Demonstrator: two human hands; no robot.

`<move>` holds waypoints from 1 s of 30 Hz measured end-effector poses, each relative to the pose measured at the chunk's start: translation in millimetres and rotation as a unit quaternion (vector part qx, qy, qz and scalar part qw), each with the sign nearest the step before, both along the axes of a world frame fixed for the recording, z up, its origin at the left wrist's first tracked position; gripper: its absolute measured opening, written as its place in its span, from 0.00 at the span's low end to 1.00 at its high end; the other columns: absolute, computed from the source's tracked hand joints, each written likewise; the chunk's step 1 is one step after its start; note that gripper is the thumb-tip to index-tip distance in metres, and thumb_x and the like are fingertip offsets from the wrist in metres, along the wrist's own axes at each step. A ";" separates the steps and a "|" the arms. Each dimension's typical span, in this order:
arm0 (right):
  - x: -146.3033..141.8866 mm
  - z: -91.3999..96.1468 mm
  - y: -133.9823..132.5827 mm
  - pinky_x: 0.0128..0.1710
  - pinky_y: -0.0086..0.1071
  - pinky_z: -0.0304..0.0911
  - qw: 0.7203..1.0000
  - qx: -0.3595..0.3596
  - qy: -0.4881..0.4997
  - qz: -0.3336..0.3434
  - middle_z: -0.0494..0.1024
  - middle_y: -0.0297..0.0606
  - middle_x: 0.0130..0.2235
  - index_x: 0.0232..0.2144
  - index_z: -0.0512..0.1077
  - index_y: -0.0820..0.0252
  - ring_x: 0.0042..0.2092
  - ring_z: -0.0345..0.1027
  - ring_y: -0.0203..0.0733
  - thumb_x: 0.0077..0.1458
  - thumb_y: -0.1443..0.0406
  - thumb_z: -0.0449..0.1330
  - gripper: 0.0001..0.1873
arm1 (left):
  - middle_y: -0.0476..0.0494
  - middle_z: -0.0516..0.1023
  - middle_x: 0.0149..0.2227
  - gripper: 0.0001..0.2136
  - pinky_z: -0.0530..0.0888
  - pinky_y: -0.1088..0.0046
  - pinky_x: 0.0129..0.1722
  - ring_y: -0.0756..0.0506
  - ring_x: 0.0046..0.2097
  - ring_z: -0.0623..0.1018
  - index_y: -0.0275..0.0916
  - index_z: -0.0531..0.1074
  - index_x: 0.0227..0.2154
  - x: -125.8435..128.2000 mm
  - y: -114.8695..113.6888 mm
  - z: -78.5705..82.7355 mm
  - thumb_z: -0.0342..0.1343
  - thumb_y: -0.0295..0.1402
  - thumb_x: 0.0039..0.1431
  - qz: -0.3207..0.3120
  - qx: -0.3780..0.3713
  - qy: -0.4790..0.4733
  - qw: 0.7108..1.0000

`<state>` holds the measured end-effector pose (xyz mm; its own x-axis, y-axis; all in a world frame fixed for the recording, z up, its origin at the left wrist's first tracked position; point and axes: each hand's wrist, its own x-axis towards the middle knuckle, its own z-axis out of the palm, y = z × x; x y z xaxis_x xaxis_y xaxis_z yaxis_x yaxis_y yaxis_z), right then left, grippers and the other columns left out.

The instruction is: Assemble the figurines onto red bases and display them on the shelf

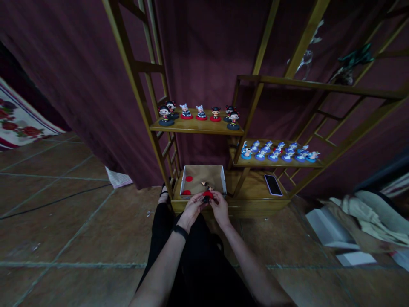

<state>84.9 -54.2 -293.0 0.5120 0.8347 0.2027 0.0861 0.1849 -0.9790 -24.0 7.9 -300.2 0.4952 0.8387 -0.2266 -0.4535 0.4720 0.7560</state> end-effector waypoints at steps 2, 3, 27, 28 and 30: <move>-2.0 2.7 -4.5 0.50 0.39 0.61 1.000 0.004 -0.015 -0.002 0.76 0.36 0.42 0.41 0.70 0.54 0.44 0.68 0.42 0.47 0.66 0.57 0.16 | 0.45 0.77 0.32 0.14 0.70 0.74 0.35 0.50 0.32 0.75 0.35 0.73 0.34 -0.5 -0.1 -1.0 0.64 0.24 0.40 0.011 0.008 -0.002 1.000; -2.5 4.6 -6.6 0.50 0.39 0.61 1.000 0.007 -0.021 0.000 0.76 0.36 0.42 0.41 0.70 0.54 0.44 0.68 0.42 0.47 0.66 0.57 0.15 | 0.45 0.77 0.31 0.14 0.70 0.75 0.34 0.50 0.32 0.75 0.35 0.73 0.33 -0.7 -0.1 -1.3 0.64 0.24 0.40 0.016 0.012 -0.003 1.000; 7.8 8.1 -12.6 0.43 0.35 0.63 0.998 0.014 0.033 0.045 0.76 0.35 0.33 0.30 0.71 0.57 0.38 0.70 0.40 0.45 0.62 0.61 0.07 | 0.45 0.79 0.30 0.13 0.71 0.77 0.33 0.50 0.32 0.76 0.35 0.75 0.30 -3.3 -4.1 -1.0 0.66 0.26 0.37 -0.007 0.038 -0.002 0.999; 7.7 5.6 -11.0 0.42 0.35 0.63 0.998 0.013 0.049 0.044 0.76 0.34 0.33 0.30 0.71 0.57 0.37 0.70 0.40 0.45 0.62 0.62 0.08 | 0.44 0.79 0.30 0.13 0.71 0.77 0.33 0.50 0.32 0.76 0.35 0.75 0.30 -2.0 -3.8 -2.0 0.66 0.26 0.37 -0.001 0.035 0.004 0.999; 6.4 -0.2 -7.8 0.40 0.34 0.65 0.995 0.004 0.097 0.039 0.76 0.34 0.33 0.31 0.70 0.57 0.36 0.69 0.39 0.43 0.61 0.62 0.10 | 0.44 0.79 0.30 0.13 0.71 0.76 0.32 0.50 0.31 0.76 0.34 0.75 0.31 1.4 -3.6 -3.5 0.66 0.26 0.37 0.005 0.032 0.014 0.999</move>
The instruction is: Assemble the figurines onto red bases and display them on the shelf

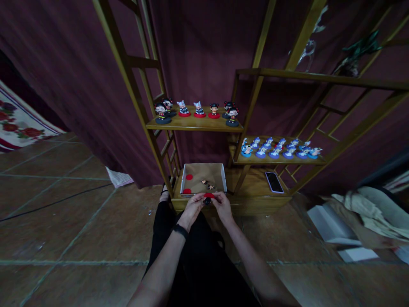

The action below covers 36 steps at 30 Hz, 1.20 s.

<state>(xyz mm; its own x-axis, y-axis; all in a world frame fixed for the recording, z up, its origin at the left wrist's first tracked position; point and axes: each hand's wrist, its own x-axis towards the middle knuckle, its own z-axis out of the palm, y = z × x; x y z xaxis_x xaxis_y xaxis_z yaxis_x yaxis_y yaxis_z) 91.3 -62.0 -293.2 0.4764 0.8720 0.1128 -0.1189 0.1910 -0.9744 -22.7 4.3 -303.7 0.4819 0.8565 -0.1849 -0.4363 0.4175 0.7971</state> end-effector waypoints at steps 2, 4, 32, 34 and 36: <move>-2.3 -5.6 2.5 0.36 0.33 0.66 0.998 -0.020 0.059 -0.012 0.75 0.34 0.34 0.32 0.69 0.57 0.35 0.69 0.38 0.43 0.59 0.62 0.13 | 0.43 0.79 0.30 0.13 0.71 0.76 0.32 0.49 0.30 0.76 0.33 0.75 0.31 3.9 0.1 -1.0 0.66 0.26 0.38 -0.003 -0.001 0.006 1.000; -4.5 -9.5 4.1 0.33 0.32 0.66 0.993 -0.039 0.109 -0.025 0.75 0.34 0.35 0.33 0.69 0.57 0.34 0.69 0.38 0.43 0.59 0.62 0.14 | 0.43 0.78 0.31 0.12 0.71 0.74 0.33 0.49 0.31 0.76 0.33 0.75 0.31 7.2 0.0 -1.4 0.65 0.28 0.39 -0.014 -0.005 0.011 1.000; 2.6 -9.6 11.7 0.28 0.28 0.64 0.978 -0.149 0.146 -0.006 0.75 0.32 0.29 0.31 0.72 0.59 0.29 0.69 0.35 0.33 0.57 0.67 0.20 | 0.43 0.78 0.32 0.13 0.73 0.70 0.35 0.48 0.31 0.77 0.34 0.75 0.33 11.3 6.0 -10.8 0.65 0.30 0.41 -0.063 -0.029 0.038 0.997; 1.9 -7.6 12.3 0.27 0.28 0.64 0.979 -0.148 0.140 -0.011 0.75 0.33 0.29 0.30 0.72 0.59 0.29 0.69 0.35 0.32 0.57 0.67 0.20 | 0.43 0.78 0.31 0.13 0.73 0.70 0.35 0.48 0.31 0.77 0.34 0.75 0.32 11.5 6.2 -11.3 0.66 0.30 0.40 -0.057 -0.031 0.039 0.997; 1.5 -5.9 12.7 0.26 0.27 0.63 0.980 -0.145 0.135 -0.017 0.75 0.33 0.28 0.29 0.73 0.60 0.28 0.68 0.35 0.31 0.57 0.68 0.19 | 0.44 0.78 0.30 0.13 0.73 0.70 0.35 0.48 0.30 0.77 0.34 0.75 0.31 11.6 5.8 -11.2 0.66 0.30 0.40 -0.049 -0.029 0.038 0.998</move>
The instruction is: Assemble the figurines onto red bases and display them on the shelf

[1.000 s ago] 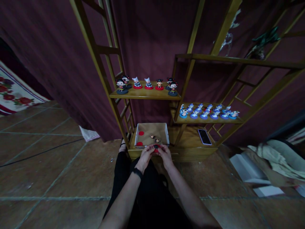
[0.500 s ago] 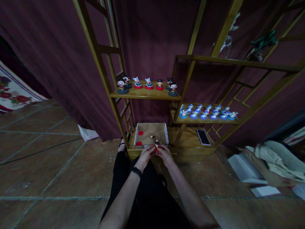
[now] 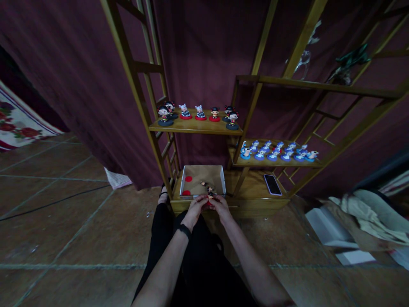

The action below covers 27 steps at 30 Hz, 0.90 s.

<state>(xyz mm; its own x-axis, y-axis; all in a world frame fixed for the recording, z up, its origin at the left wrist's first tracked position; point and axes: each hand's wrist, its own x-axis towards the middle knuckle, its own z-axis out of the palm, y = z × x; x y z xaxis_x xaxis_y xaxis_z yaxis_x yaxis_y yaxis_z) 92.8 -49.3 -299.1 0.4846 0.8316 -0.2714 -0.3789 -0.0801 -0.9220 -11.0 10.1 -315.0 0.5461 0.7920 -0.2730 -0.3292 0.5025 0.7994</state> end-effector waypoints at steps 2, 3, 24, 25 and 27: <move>-0.1 0.5 0.4 0.25 0.27 0.63 1.000 0.002 -0.003 -0.003 0.75 0.33 0.27 0.28 0.73 0.61 0.28 0.68 0.35 0.31 0.57 0.68 0.19 | 0.44 0.78 0.29 0.12 0.73 0.71 0.33 0.48 0.30 0.77 0.34 0.75 0.31 -0.2 -0.5 0.1 0.66 0.30 0.39 0.006 0.003 0.001 1.000; 0.0 0.2 0.5 0.24 0.27 0.63 1.000 0.003 -0.004 -0.003 0.75 0.33 0.27 0.28 0.73 0.61 0.28 0.68 0.35 0.31 0.57 0.68 0.19 | 0.44 0.78 0.29 0.12 0.73 0.71 0.32 0.48 0.29 0.77 0.34 0.75 0.30 -0.4 -0.7 0.0 0.66 0.30 0.39 0.008 0.005 0.002 1.000; 1.5 -1.1 -3.1 0.28 0.28 0.65 0.997 0.013 0.070 0.024 0.75 0.32 0.24 0.29 0.74 0.60 0.26 0.67 0.33 0.31 0.60 0.68 0.18 | 0.42 0.79 0.31 0.13 0.73 0.71 0.33 0.47 0.30 0.78 0.34 0.76 0.32 -4.2 0.1 0.5 0.66 0.29 0.39 -0.009 -0.015 -0.021 1.000; 1.3 -1.5 -3.2 0.27 0.27 0.65 0.997 0.014 0.065 0.030 0.75 0.32 0.24 0.30 0.74 0.59 0.26 0.67 0.33 0.31 0.60 0.68 0.18 | 0.42 0.79 0.30 0.13 0.73 0.71 0.33 0.48 0.30 0.77 0.34 0.76 0.32 -4.2 -0.1 0.2 0.66 0.29 0.39 -0.009 -0.012 -0.016 1.000; 0.7 -2.3 -3.2 0.27 0.27 0.64 0.998 0.018 0.055 0.036 0.75 0.32 0.25 0.30 0.74 0.59 0.26 0.67 0.33 0.31 0.60 0.68 0.18 | 0.42 0.79 0.29 0.14 0.73 0.71 0.32 0.48 0.29 0.77 0.34 0.76 0.32 -3.9 -0.5 -0.5 0.67 0.30 0.38 -0.011 -0.008 -0.008 1.000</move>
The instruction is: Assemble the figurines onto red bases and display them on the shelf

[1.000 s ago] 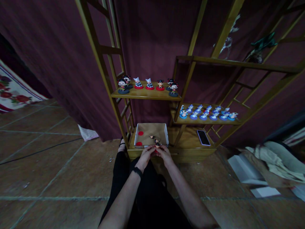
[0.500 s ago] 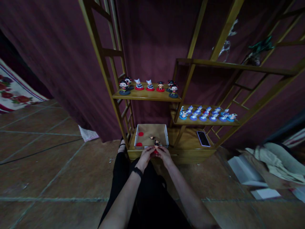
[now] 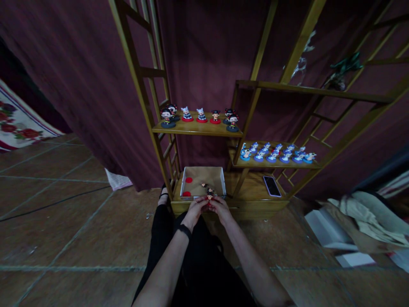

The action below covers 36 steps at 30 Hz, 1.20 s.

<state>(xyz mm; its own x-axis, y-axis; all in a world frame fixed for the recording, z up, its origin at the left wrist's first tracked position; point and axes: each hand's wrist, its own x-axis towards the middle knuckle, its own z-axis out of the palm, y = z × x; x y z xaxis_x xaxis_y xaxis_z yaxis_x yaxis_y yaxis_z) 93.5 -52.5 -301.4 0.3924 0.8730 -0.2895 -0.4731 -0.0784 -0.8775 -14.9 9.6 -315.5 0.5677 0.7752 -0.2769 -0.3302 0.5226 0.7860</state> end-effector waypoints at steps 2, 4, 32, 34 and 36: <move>-0.4 -0.1 0.4 0.28 0.28 0.64 1.000 0.003 -0.009 -0.002 0.76 0.32 0.25 0.30 0.74 0.59 0.26 0.68 0.33 0.31 0.60 0.67 0.18 | 0.42 0.79 0.29 0.14 0.73 0.71 0.33 0.47 0.28 0.77 0.34 0.77 0.32 0.6 -0.5 -0.9 0.66 0.31 0.38 -0.003 0.007 0.003 1.000; -0.7 0.7 1.0 0.28 0.28 0.64 1.000 0.004 -0.018 -0.004 0.76 0.33 0.27 0.30 0.75 0.59 0.27 0.68 0.34 0.32 0.60 0.67 0.17 | 0.42 0.79 0.30 0.14 0.73 0.71 0.33 0.48 0.28 0.77 0.34 0.77 0.33 1.3 -0.9 -1.7 0.66 0.32 0.39 0.000 0.017 0.006 1.000; -6.2 18.0 -1.6 0.26 0.29 0.65 0.999 0.002 0.040 -0.033 0.76 0.33 0.24 0.26 0.72 0.60 0.24 0.67 0.34 0.29 0.63 0.67 0.15 | 0.43 0.79 0.28 0.11 0.74 0.71 0.31 0.48 0.27 0.77 0.34 0.75 0.29 -4.3 -3.0 12.7 0.66 0.25 0.38 0.028 -0.030 -0.016 0.999; -6.7 18.7 -1.1 0.26 0.29 0.65 0.999 -0.003 0.041 -0.032 0.76 0.33 0.23 0.26 0.72 0.60 0.24 0.67 0.34 0.30 0.63 0.67 0.15 | 0.43 0.79 0.28 0.11 0.74 0.71 0.32 0.48 0.28 0.77 0.34 0.75 0.29 -5.1 -3.4 13.3 0.66 0.25 0.38 0.032 -0.036 -0.024 0.999; -7.4 19.2 -0.3 0.26 0.28 0.64 0.999 -0.006 0.039 -0.032 0.75 0.32 0.23 0.26 0.71 0.60 0.24 0.67 0.33 0.30 0.63 0.67 0.15 | 0.43 0.79 0.29 0.12 0.74 0.70 0.32 0.47 0.29 0.77 0.34 0.75 0.29 -5.6 -3.6 13.8 0.66 0.25 0.38 0.035 -0.039 -0.029 0.998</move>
<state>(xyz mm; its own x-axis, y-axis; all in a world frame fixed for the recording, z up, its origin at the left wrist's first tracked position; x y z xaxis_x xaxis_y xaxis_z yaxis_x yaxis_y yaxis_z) 86.2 -52.8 -282.2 0.4225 0.8434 -0.3320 -0.5440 -0.0571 -0.8372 -20.5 6.0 -301.7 0.5297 0.7907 -0.3071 -0.4114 0.5560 0.7222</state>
